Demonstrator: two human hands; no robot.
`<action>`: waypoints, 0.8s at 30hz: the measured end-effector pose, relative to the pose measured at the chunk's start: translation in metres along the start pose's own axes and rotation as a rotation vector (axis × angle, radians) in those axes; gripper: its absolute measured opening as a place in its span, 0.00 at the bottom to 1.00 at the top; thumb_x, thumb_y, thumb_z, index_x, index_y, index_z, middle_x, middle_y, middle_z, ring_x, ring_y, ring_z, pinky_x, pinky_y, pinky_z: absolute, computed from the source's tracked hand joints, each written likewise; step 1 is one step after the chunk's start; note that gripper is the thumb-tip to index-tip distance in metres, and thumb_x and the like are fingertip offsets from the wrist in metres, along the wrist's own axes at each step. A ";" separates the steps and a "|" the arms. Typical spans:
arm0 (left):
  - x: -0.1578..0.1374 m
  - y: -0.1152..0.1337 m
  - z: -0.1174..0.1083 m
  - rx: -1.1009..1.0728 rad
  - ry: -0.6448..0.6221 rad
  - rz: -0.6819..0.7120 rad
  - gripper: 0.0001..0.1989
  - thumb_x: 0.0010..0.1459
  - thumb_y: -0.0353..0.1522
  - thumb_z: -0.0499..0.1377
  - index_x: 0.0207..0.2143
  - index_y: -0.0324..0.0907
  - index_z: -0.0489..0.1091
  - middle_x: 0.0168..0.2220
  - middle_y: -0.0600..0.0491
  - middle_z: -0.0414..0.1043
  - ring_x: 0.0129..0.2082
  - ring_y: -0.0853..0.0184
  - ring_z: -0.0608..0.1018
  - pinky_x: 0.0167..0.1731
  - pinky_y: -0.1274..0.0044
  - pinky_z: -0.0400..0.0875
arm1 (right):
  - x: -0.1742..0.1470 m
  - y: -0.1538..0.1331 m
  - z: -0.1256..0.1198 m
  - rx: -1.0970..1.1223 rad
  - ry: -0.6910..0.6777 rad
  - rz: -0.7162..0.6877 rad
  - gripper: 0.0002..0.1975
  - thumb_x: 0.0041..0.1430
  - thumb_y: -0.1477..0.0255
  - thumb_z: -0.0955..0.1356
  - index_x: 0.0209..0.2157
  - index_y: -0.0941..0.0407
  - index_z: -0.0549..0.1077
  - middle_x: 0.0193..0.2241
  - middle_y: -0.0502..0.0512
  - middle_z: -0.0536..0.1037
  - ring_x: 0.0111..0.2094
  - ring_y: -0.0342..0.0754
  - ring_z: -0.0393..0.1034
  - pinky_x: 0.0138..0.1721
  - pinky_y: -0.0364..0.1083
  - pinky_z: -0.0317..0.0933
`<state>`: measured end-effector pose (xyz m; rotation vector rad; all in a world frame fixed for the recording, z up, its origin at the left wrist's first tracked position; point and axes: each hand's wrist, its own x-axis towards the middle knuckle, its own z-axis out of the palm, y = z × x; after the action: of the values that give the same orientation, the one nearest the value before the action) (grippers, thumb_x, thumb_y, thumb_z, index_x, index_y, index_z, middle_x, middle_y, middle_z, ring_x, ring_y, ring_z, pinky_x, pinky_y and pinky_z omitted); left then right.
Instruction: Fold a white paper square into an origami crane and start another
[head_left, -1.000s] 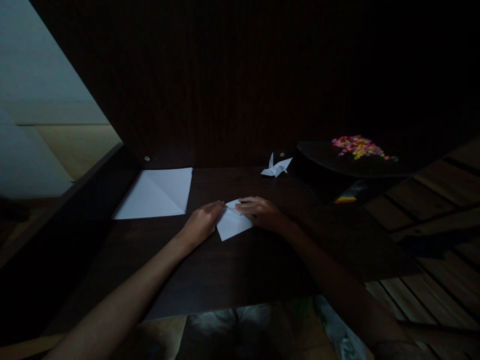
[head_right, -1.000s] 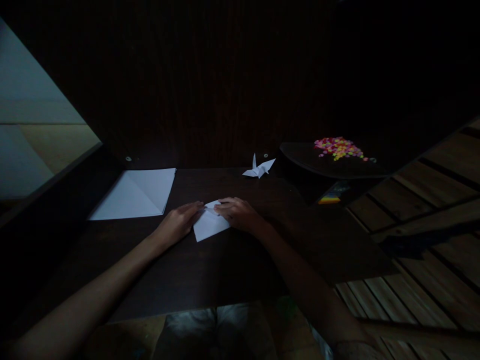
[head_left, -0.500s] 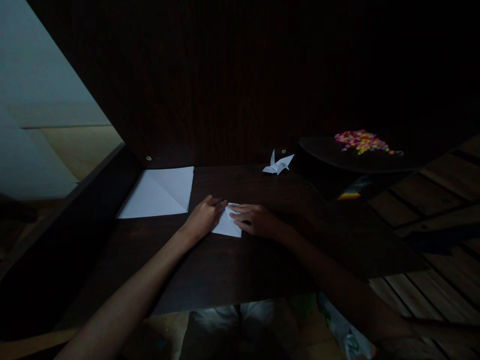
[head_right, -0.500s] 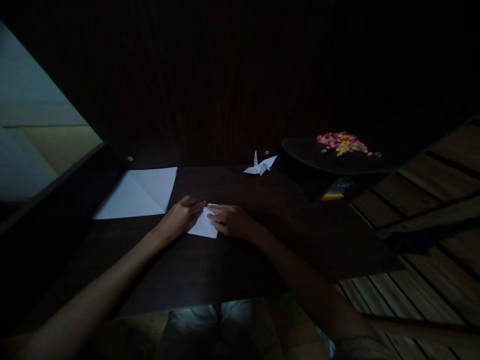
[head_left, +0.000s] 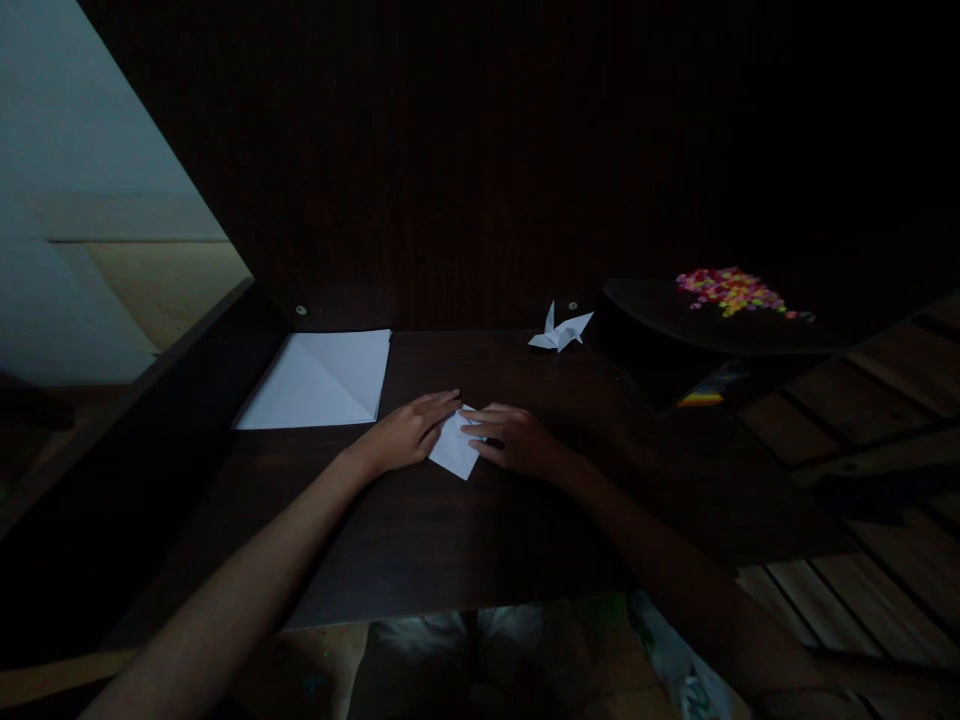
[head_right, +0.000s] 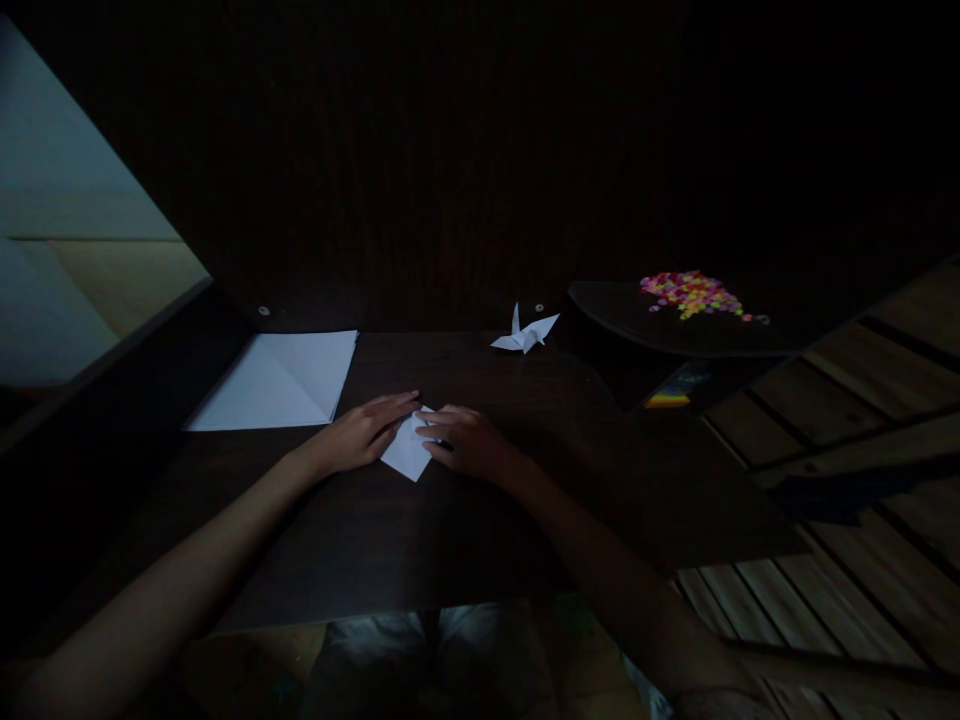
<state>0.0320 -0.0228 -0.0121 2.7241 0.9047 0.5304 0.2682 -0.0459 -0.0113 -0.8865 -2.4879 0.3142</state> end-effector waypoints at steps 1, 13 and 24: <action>0.000 -0.001 -0.001 0.005 0.001 0.008 0.24 0.62 0.26 0.48 0.61 0.39 0.60 0.63 0.43 0.60 0.64 0.62 0.63 0.61 0.64 0.62 | 0.000 0.000 0.000 -0.004 -0.002 -0.009 0.12 0.60 0.73 0.68 0.46 0.52 0.78 0.53 0.57 0.75 0.48 0.52 0.73 0.50 0.54 0.67; -0.001 0.005 -0.005 0.090 0.022 0.062 0.21 0.64 0.28 0.49 0.59 0.40 0.63 0.60 0.46 0.65 0.63 0.62 0.64 0.60 0.64 0.64 | -0.001 0.004 0.002 -0.068 -0.022 -0.082 0.11 0.62 0.73 0.66 0.44 0.52 0.78 0.53 0.56 0.75 0.49 0.53 0.71 0.49 0.54 0.67; 0.006 0.014 -0.004 0.330 0.092 -0.053 0.13 0.65 0.31 0.52 0.47 0.41 0.73 0.49 0.44 0.74 0.49 0.55 0.72 0.48 0.61 0.70 | -0.005 -0.013 0.006 -0.161 -0.027 0.024 0.07 0.59 0.75 0.67 0.37 0.54 0.78 0.47 0.56 0.80 0.47 0.52 0.75 0.45 0.48 0.69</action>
<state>0.0416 -0.0297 -0.0023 2.9761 1.1783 0.5423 0.2611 -0.0591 -0.0137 -0.9825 -2.5568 0.1363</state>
